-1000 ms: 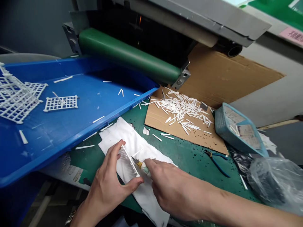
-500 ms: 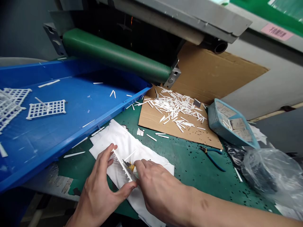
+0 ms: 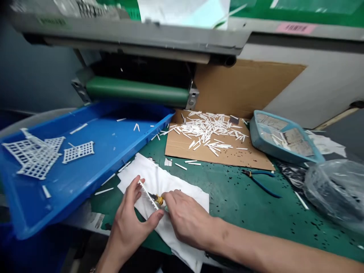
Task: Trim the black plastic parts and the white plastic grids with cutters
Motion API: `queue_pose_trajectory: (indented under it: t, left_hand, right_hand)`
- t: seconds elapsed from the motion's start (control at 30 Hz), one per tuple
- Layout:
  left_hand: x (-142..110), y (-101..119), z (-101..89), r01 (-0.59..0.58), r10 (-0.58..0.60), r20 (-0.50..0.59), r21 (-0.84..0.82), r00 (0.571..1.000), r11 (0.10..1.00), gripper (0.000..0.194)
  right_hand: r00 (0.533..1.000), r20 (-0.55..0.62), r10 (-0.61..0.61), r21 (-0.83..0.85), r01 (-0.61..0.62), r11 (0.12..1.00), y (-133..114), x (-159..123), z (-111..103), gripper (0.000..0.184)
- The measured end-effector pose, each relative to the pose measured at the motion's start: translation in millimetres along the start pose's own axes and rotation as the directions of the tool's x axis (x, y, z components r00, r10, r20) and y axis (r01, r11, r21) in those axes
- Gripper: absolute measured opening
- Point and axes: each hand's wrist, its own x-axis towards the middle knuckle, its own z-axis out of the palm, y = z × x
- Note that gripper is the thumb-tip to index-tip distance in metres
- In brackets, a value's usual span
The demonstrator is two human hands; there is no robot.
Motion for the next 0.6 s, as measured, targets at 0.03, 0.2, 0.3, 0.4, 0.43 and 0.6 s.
queue_pose_trajectory:
  t: [0.03,0.2,0.3,0.4,0.43,0.6]
  left_hand:
    - [-1,1,-1.7,-0.009,0.009,0.009,-0.008,1.000,1.000,0.088]
    - [-5,4,-27.8,-0.122,0.116,0.117,0.046,0.986,0.991,0.082]
    - [-7,10,-40.2,-0.135,0.141,-0.007,0.233,0.990,0.963,0.066]
    - [-3,15,-36.1,-0.150,0.157,0.016,0.404,0.987,0.902,0.030]
    - [0,17,-32.2,-0.154,0.149,0.047,0.461,0.988,0.874,0.022]
    - [1,29,-30.9,-0.153,0.114,0.103,0.606,0.988,0.780,0.015]
  right_hand:
    - [0.999,-0.042,-0.019,0.009,0.019,1.000,0,-1,1,0.025]
    - [0.994,-0.099,0.056,0.468,-0.003,0.884,16,-11,-16,0.017]
    - [0.993,-0.046,0.106,0.855,-0.016,0.518,34,-16,-23,0.034]
    - [0.989,-0.076,0.129,0.968,0.042,0.246,46,-17,-18,0.046]
    - [0.985,-0.089,0.146,0.976,0.057,0.212,49,-17,-15,0.048]
    - [0.978,-0.076,0.193,0.945,0.009,0.328,63,-20,0,0.050]
